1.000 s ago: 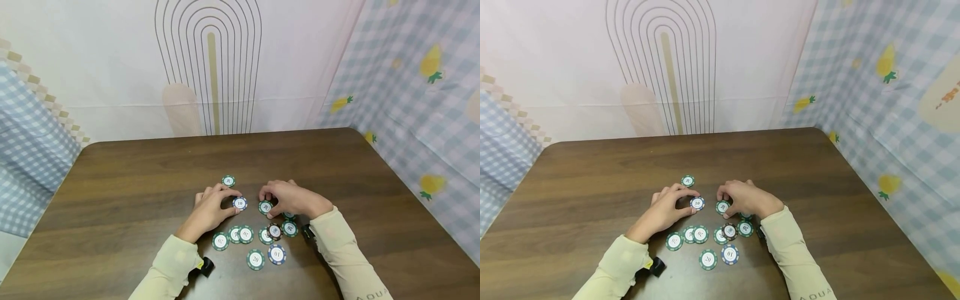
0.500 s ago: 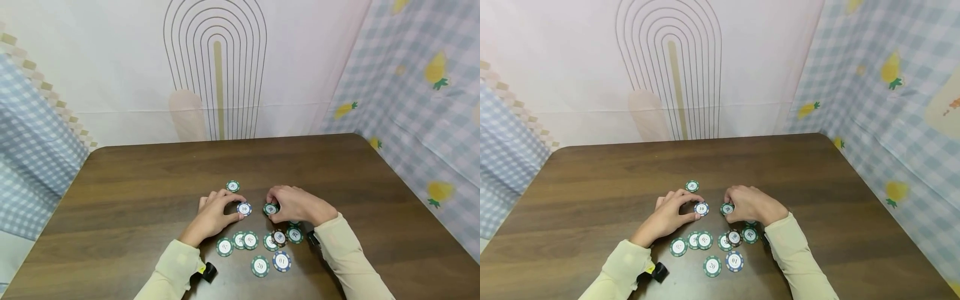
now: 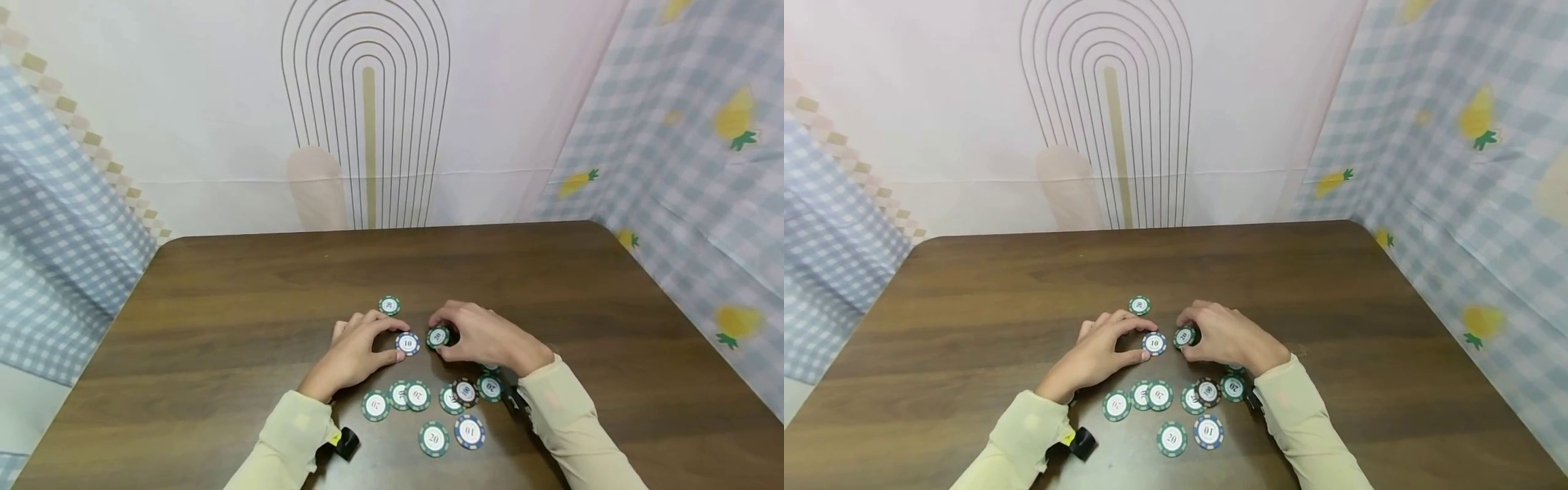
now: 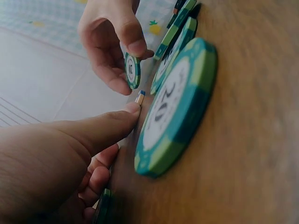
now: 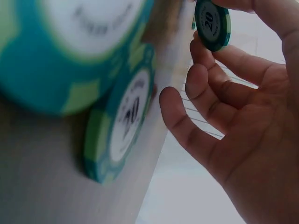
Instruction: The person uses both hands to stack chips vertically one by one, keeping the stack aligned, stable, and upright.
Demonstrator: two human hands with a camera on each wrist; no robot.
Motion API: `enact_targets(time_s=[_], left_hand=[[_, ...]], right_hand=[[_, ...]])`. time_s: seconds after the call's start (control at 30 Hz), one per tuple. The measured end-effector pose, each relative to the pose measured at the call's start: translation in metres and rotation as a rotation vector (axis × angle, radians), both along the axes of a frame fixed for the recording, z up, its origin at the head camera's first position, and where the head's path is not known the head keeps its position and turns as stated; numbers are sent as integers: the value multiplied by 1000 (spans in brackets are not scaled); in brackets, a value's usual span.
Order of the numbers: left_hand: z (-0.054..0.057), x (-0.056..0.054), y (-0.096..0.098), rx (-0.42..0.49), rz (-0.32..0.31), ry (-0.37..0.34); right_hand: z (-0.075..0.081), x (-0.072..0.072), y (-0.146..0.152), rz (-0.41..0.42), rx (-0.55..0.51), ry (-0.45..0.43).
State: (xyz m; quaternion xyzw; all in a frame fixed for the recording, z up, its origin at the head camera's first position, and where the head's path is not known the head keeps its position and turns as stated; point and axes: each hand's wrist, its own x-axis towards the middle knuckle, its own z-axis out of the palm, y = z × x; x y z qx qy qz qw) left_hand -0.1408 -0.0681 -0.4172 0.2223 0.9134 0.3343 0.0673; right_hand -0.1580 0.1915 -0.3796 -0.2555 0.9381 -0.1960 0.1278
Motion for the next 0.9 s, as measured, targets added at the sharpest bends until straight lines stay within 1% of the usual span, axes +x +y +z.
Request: enact_targets(time_s=[0.2, 0.3, 0.47, 0.67, 0.77, 0.9], left_hand=[[2, 1, 0, -3, -23, -28], [1, 1, 0, -1, -23, -34], [0, 1, -1, -1, -12, -24], [1, 1, 0, 8, -12, -28], [1, 0, 0, 8, -8, -24], [1, 0, -1, 9, -3, -15]], right_hand=[[-1, 1, 0, -30, -43, -42], [-1, 2, -4, -9, -73, -14], [-1, 3, -13, 58, -128, 26], [-4, 4, -18, 95, -130, 41], [-3, 3, -17, 79, -99, -6], [1, 3, -15, 48, -31, -85]])
